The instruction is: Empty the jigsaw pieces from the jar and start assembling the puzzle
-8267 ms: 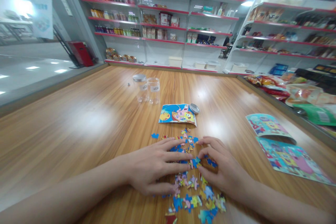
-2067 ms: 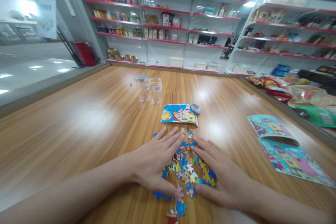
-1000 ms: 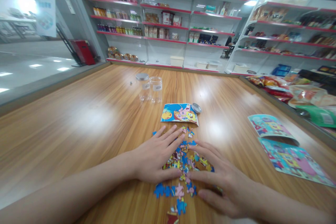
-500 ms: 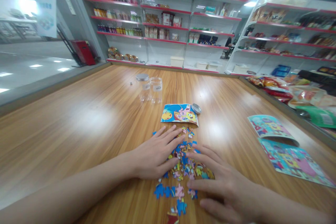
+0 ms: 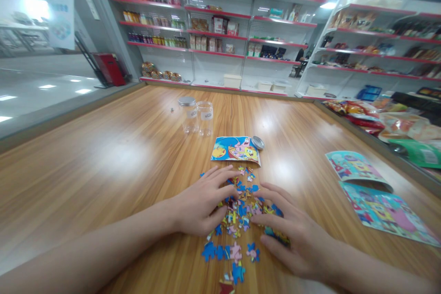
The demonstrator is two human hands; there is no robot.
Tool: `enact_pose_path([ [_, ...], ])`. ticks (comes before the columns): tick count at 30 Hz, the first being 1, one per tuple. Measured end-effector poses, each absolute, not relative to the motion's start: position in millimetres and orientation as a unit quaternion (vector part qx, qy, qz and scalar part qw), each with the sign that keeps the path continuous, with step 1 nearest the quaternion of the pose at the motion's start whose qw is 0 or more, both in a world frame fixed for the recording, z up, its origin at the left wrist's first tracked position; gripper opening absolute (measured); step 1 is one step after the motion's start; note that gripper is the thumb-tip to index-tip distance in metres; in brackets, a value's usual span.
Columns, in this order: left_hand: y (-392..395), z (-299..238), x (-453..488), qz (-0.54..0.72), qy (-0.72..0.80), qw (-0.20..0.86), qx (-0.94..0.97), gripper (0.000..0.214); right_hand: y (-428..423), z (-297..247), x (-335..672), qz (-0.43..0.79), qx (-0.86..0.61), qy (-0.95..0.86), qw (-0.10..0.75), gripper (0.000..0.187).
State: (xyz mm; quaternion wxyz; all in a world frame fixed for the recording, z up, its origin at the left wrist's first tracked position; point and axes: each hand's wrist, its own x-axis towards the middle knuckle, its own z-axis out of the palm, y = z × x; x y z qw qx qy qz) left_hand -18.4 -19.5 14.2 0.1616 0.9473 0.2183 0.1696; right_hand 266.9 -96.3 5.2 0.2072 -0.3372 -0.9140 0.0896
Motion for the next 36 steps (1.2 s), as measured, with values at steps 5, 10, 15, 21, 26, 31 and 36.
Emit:
enact_pose_path([
  [5,-18.0,12.7,-17.0,0.215,0.199,0.165,0.942,0.024,-96.6,11.7,266.1,0.102,-0.316,-0.917,0.222,0.042],
  [10,-18.2,13.6,-15.9,0.223,0.193,0.17,0.94,0.026,-98.4,25.1,262.9,0.102,-0.239,-0.949,0.179,0.05],
  [15,-18.9,15.2,-16.1,0.22,0.191,0.167,0.942,0.025,-98.3,24.1,261.6,0.098,-0.254,-0.947,0.167,0.039],
  [21,-18.3,14.6,-16.3,0.214,0.192,0.16,0.944,0.027,-98.9,22.2,262.0,0.107,-0.267,-0.942,0.175,0.036],
  [26,-18.8,15.7,-16.8,0.209,0.193,0.162,0.945,0.028,-98.9,23.0,262.2,0.106,-0.264,-0.942,0.18,0.038],
  [31,-18.7,18.4,-16.2,0.211,0.199,0.182,0.94,0.023,-99.8,21.1,264.9,0.084,-0.258,-0.946,0.179,0.048],
  [36,-17.8,18.3,-16.2,0.218,0.202,0.191,0.936,0.02,-106.8,42.8,255.5,0.036,-0.194,-0.973,0.116,0.055],
])
